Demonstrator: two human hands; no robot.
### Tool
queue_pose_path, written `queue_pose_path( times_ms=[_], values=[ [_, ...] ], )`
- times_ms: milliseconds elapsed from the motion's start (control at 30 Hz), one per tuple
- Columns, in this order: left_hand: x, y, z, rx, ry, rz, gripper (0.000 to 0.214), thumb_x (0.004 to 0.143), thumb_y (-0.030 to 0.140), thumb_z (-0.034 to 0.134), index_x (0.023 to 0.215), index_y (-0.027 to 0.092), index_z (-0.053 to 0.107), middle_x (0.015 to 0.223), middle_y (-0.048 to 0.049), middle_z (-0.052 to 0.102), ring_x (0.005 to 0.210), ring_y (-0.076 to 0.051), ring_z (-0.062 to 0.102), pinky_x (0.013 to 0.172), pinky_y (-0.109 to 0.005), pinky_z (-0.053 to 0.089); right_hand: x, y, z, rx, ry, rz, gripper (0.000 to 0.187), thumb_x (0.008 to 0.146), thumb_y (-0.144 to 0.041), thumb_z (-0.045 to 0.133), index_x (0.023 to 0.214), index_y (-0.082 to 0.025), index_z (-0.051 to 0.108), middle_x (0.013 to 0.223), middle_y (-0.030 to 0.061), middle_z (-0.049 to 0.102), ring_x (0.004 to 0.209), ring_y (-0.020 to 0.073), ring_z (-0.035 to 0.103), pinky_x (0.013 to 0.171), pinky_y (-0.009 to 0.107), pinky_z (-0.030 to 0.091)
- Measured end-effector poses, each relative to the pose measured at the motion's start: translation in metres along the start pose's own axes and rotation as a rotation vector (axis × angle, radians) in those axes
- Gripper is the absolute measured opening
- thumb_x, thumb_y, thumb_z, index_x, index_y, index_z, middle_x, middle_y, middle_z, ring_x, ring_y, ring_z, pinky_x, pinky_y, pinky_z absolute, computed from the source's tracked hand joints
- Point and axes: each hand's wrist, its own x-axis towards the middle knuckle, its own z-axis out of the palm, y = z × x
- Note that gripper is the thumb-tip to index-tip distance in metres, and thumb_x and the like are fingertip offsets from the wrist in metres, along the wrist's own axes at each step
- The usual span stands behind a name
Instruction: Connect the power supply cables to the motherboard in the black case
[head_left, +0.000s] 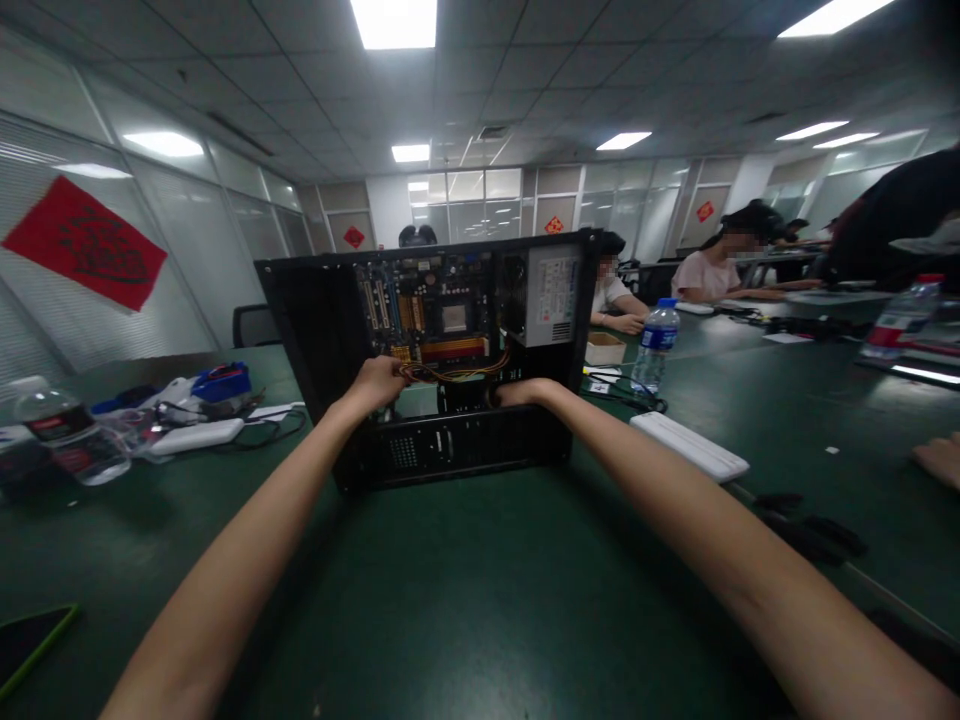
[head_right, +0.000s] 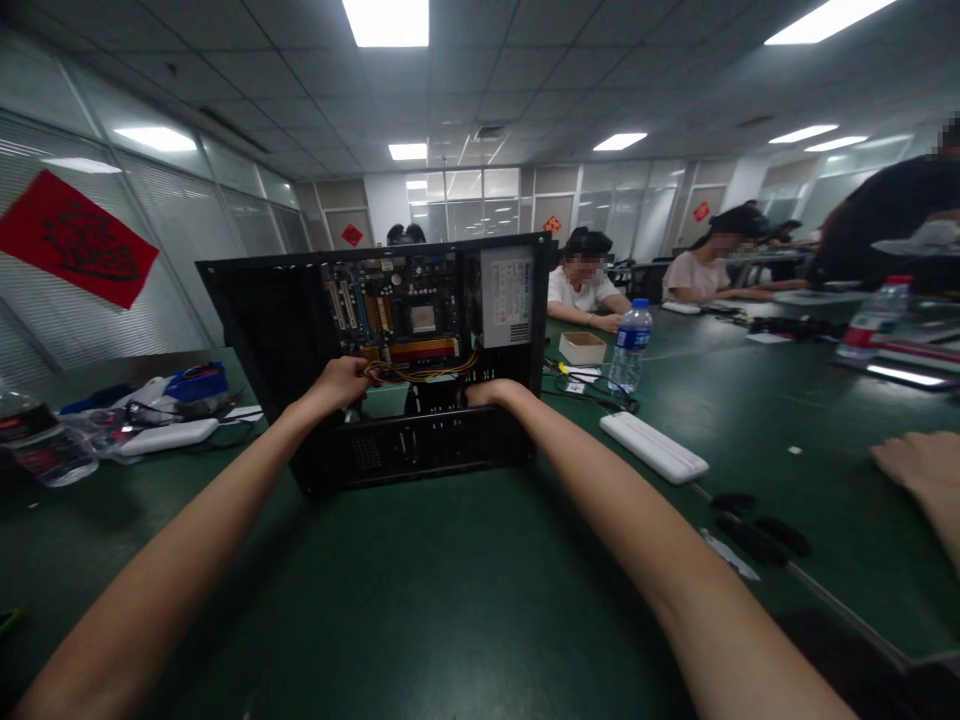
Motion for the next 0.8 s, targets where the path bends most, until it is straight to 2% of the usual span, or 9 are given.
queue_pose_path(
  times_ms=[100, 167, 267, 333, 400, 467, 600, 700, 800],
  values=[
    [-0.008, 0.002, -0.008, -0.042, -0.001, 0.029, 0.025, 0.084, 0.033, 0.054, 0.08, 0.016, 0.072, 0.079, -0.0093, 0.072, 0.072, -0.02, 0.064, 0.063, -0.027, 0.041, 0.0, -0.003, 0.0, 0.104, 0.104, 0.032, 0.012, 0.08, -0.016, 0.064, 0.086, -0.011, 0.073, 0.092, 0.0113, 0.073, 0.08, 0.0204, 0.068, 0.066, 0.023, 0.048],
    [-0.012, 0.002, -0.014, -0.085, 0.019, 0.037, 0.022, 0.081, 0.032, 0.055, 0.082, 0.016, 0.072, 0.078, -0.0076, 0.072, 0.073, -0.021, 0.065, 0.063, -0.027, 0.043, -0.001, -0.004, -0.002, 0.182, 0.227, 0.049, 0.017, 0.082, -0.019, 0.066, 0.094, -0.009, 0.071, 0.1, 0.0136, 0.072, 0.087, 0.0229, 0.066, 0.069, 0.025, 0.047],
    [-0.015, 0.001, -0.022, -0.214, 0.054, 0.114, 0.025, 0.076, 0.025, 0.057, 0.095, 0.017, 0.072, 0.092, -0.0068, 0.075, 0.085, -0.022, 0.068, 0.074, -0.029, 0.05, -0.002, -0.005, -0.004, 0.342, 0.393, 0.056, 0.02, 0.082, -0.022, 0.068, 0.099, -0.012, 0.069, 0.101, 0.0117, 0.07, 0.089, 0.021, 0.064, 0.068, 0.023, 0.045],
    [-0.017, -0.001, -0.027, -0.299, 0.039, 0.209, 0.039, 0.073, 0.018, 0.055, 0.109, 0.017, 0.07, 0.107, -0.0074, 0.074, 0.097, -0.023, 0.068, 0.086, -0.031, 0.052, -0.004, -0.009, -0.007, 0.489, 0.441, 0.057, 0.017, 0.085, -0.021, 0.065, 0.1, -0.013, 0.067, 0.089, 0.0084, 0.069, 0.074, 0.0154, 0.061, 0.059, 0.02, 0.042],
    [-0.019, -0.004, -0.03, -0.33, -0.011, 0.29, 0.052, 0.072, 0.012, 0.05, 0.121, 0.016, 0.065, 0.119, -0.0083, 0.071, 0.109, -0.022, 0.066, 0.097, -0.032, 0.05, -0.005, -0.016, -0.009, 0.661, 0.434, 0.064, 0.017, 0.09, -0.02, 0.059, 0.104, -0.013, 0.064, 0.07, 0.0038, 0.063, 0.054, 0.0106, 0.051, 0.046, 0.019, 0.034],
    [-0.023, -0.006, -0.032, -0.294, -0.087, 0.343, 0.06, 0.072, 0.009, 0.047, 0.131, 0.014, 0.059, 0.13, -0.0098, 0.065, 0.119, -0.021, 0.061, 0.104, -0.033, 0.046, -0.008, -0.026, -0.011, 0.837, 0.403, 0.066, 0.018, 0.092, -0.018, 0.053, 0.107, -0.012, 0.06, 0.057, -0.0009, 0.055, 0.043, 0.0081, 0.04, 0.039, 0.018, 0.025],
    [-0.029, -0.007, -0.034, -0.192, -0.256, 0.429, 0.065, 0.076, 0.02, 0.059, 0.14, 0.016, 0.051, 0.143, -0.0107, 0.055, 0.128, -0.024, 0.054, 0.109, -0.035, 0.041, -0.017, -0.043, -0.015, 1.137, 0.38, 0.06, 0.014, 0.09, -0.01, 0.048, 0.102, -0.013, 0.055, 0.054, -0.003, 0.052, 0.038, 0.0051, 0.035, 0.036, 0.014, 0.018],
    [-0.031, -0.003, -0.031, -0.197, -0.297, 0.468, 0.06, 0.076, 0.026, 0.063, 0.135, 0.019, 0.056, 0.139, -0.0088, 0.06, 0.122, -0.025, 0.058, 0.104, -0.034, 0.045, -0.024, -0.053, -0.017, 1.296, 0.381, 0.06, 0.009, 0.09, -0.009, 0.044, 0.093, -0.014, 0.051, 0.052, -0.0033, 0.05, 0.036, 0.0035, 0.029, 0.035, 0.013, 0.017],
    [-0.03, 0.002, -0.023, -0.198, -0.249, 0.432, 0.051, 0.076, 0.023, 0.061, 0.127, 0.016, 0.063, 0.125, -0.0109, 0.068, 0.108, -0.025, 0.065, 0.093, -0.033, 0.05, -0.032, -0.065, -0.019, 1.439, 0.369, 0.035, 0.008, 0.09, -0.012, 0.043, 0.085, -0.014, 0.049, 0.054, -0.0024, 0.05, 0.036, 0.0023, 0.025, 0.034, 0.012, 0.021]
  ],
)
